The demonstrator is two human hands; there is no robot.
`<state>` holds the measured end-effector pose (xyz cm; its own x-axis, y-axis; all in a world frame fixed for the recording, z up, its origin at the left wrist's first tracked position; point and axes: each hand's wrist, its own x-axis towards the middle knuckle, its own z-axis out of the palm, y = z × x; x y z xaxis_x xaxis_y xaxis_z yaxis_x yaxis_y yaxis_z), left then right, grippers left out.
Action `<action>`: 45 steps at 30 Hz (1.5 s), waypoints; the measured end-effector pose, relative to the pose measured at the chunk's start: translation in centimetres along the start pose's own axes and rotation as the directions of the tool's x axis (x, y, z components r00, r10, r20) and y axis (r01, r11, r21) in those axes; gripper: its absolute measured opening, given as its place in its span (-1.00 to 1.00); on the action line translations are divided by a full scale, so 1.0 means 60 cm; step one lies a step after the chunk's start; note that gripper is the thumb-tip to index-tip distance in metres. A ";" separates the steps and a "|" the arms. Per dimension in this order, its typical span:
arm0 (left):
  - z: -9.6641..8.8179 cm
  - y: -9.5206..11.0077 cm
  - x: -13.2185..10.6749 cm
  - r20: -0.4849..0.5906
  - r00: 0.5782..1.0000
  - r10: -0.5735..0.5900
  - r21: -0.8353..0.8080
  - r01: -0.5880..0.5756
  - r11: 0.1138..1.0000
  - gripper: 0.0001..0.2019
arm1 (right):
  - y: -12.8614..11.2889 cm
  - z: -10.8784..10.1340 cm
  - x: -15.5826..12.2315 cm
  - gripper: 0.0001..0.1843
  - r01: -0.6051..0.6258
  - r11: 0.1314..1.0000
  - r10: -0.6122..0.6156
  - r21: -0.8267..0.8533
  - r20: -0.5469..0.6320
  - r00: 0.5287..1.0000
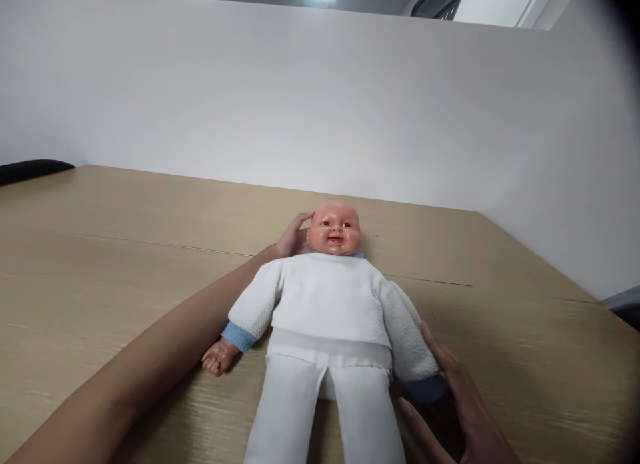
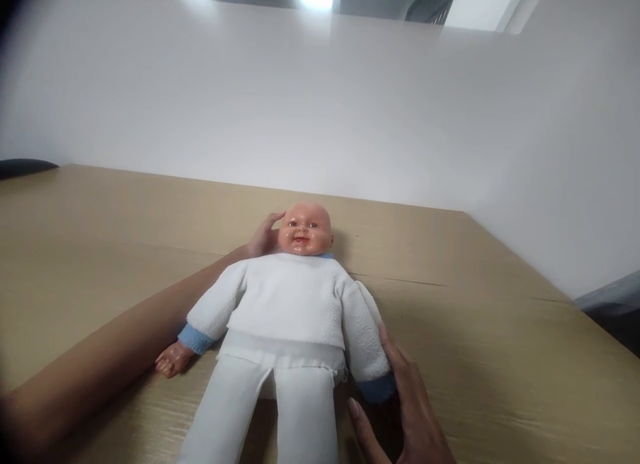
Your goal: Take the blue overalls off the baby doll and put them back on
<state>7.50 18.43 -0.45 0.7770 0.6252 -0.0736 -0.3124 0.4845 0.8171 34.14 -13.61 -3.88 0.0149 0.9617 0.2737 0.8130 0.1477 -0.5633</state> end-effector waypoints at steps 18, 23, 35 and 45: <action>0.036 -0.012 -0.005 -0.017 0.994 0.105 0.072 -0.104 0.992 -0.37 | 0.004 -0.003 -0.003 -0.06 -0.003 0.998 0.001 0.057 0.032 0.999; 0.037 -0.014 -0.003 -0.071 0.991 0.113 0.067 -0.108 0.992 -0.41 | 0.006 -0.002 -0.001 -0.07 0.002 0.999 -0.003 0.047 0.034 0.999; 0.024 -0.017 0.004 -0.064 0.992 0.107 0.069 -0.103 0.992 -0.46 | 0.008 -0.003 0.001 -0.05 0.014 0.999 -0.015 0.041 0.033 0.999; 0.027 -0.014 0.004 -0.091 0.990 0.110 0.100 -0.101 0.990 -0.45 | -0.001 -0.007 0.001 -0.08 0.041 0.999 -0.041 0.009 0.052 0.998</action>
<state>8.86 17.18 -0.23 0.6851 0.7276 -0.0346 -0.3330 0.3552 0.8735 34.35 -13.64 -3.50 -0.0486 0.9655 0.2559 0.8078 0.1886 -0.5585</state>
